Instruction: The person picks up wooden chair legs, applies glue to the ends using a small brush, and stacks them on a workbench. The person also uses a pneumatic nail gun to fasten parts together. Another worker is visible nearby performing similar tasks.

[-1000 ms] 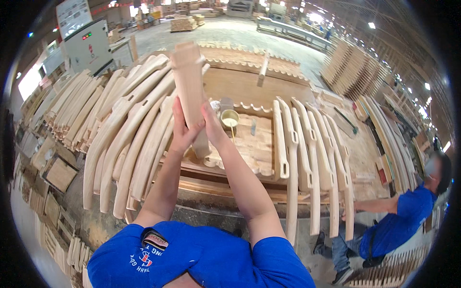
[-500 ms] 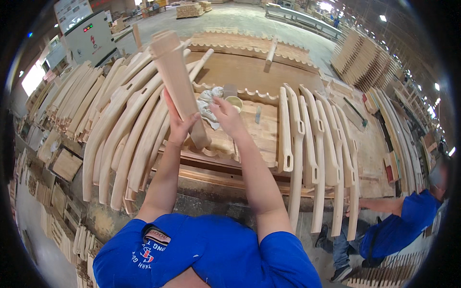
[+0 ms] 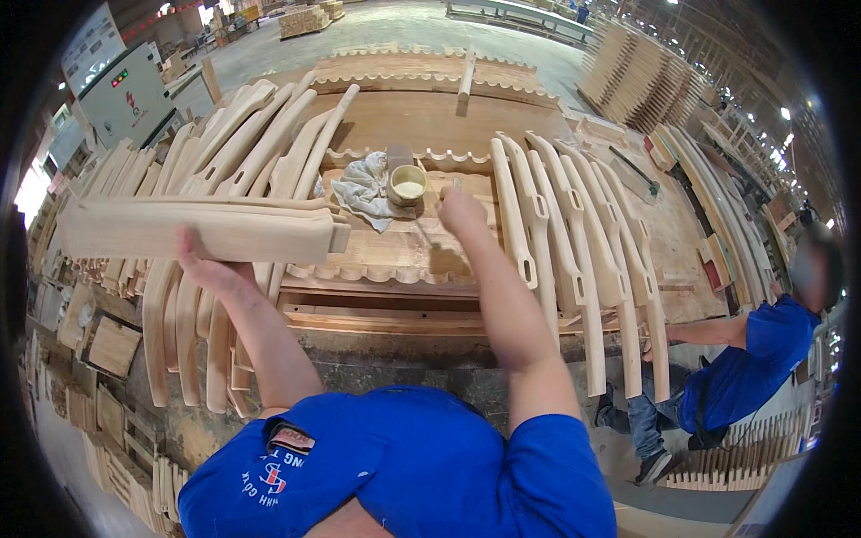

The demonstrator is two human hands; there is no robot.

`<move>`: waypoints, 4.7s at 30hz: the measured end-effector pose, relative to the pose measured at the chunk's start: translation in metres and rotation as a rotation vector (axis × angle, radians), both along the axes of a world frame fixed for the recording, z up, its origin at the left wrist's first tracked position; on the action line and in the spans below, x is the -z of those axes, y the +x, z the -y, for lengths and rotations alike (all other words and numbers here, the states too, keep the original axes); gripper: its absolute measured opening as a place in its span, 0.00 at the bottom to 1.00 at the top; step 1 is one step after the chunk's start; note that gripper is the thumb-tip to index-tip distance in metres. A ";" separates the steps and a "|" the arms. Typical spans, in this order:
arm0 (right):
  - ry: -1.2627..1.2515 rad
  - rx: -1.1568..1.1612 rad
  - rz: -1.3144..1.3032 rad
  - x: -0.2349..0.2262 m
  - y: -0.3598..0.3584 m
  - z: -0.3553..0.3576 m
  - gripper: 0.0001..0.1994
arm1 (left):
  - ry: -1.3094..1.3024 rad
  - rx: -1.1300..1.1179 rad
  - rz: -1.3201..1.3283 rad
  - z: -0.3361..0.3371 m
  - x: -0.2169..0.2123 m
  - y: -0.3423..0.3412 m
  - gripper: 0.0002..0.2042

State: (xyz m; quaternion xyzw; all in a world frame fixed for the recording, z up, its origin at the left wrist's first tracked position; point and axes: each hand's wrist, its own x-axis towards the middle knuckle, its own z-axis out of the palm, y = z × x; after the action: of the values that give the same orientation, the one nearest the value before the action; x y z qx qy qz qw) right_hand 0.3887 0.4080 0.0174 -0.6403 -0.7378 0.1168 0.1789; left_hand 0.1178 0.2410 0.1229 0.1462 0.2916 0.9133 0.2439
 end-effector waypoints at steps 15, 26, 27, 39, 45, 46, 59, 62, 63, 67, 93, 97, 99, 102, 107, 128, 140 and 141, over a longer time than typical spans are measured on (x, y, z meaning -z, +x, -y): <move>0.078 -0.014 0.485 -0.042 -0.007 -0.043 0.09 | -0.120 -0.192 0.191 0.013 -0.015 -0.028 0.38; -0.051 0.103 -0.233 0.018 0.021 -0.023 0.08 | -0.032 -0.224 0.111 0.004 -0.012 -0.053 0.37; 0.002 0.096 -0.275 0.027 0.030 -0.026 0.08 | -0.028 -0.203 0.105 0.000 -0.015 -0.051 0.37; 0.108 -0.123 -0.631 0.030 0.031 -0.008 0.09 | -0.054 -0.173 0.036 0.000 -0.011 -0.049 0.42; 0.030 -0.732 -0.767 -0.074 0.003 0.105 0.08 | -0.027 -0.198 0.104 0.056 -0.020 -0.035 0.42; 0.025 -0.715 -0.721 -0.083 0.006 0.120 0.08 | -0.044 -0.201 0.103 0.066 -0.020 -0.028 0.42; 0.922 -0.560 -0.362 -0.055 0.023 0.284 0.05 | -0.111 -0.273 0.201 0.221 0.008 0.009 0.39; 0.944 -0.617 -0.433 -0.044 0.024 0.299 0.05 | -0.141 -0.324 0.198 0.250 0.010 0.014 0.40; 0.951 -0.606 -0.444 -0.044 0.022 0.301 0.05 | -0.146 -0.335 0.195 0.258 0.010 0.016 0.40; 0.950 -0.603 -0.453 -0.040 0.010 0.311 0.05 | -0.114 -0.362 0.258 0.279 0.005 0.019 0.42; 0.553 -0.741 -0.562 -0.025 0.013 0.336 0.03 | -0.329 -0.426 0.235 0.318 0.018 0.004 0.30; 0.439 -0.690 -0.580 -0.022 0.014 0.342 0.06 | -0.337 -0.432 0.293 0.323 0.026 -0.006 0.29; 0.342 -0.667 -0.562 -0.022 0.008 0.344 0.08 | -0.355 -0.432 0.295 0.324 0.031 -0.008 0.29; 0.394 -0.673 -0.427 -0.030 0.004 0.349 0.09 | -0.410 -0.424 0.265 0.325 0.038 -0.005 0.28; 0.380 -0.719 -0.316 -0.033 0.001 0.352 0.08 | -0.425 -0.399 0.277 0.331 0.053 -0.014 0.27; 0.907 -0.682 -0.315 -0.018 -0.009 0.349 0.03 | -0.478 -0.354 0.213 0.333 0.050 -0.019 0.29; 0.808 -0.779 -0.280 -0.014 0.016 0.347 0.03 | -0.467 -0.402 0.296 0.327 0.047 -0.011 0.30; 0.791 -0.749 -0.288 -0.012 0.018 0.344 0.03 | -0.466 -0.384 0.284 0.326 0.047 -0.011 0.30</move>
State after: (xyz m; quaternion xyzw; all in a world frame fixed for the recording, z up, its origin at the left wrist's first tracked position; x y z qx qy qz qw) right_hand 0.4070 0.0643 0.0297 -0.1965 -0.8704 -0.0267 0.4506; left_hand 0.1072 -0.0853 0.0757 -0.1000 0.4780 0.8625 0.1327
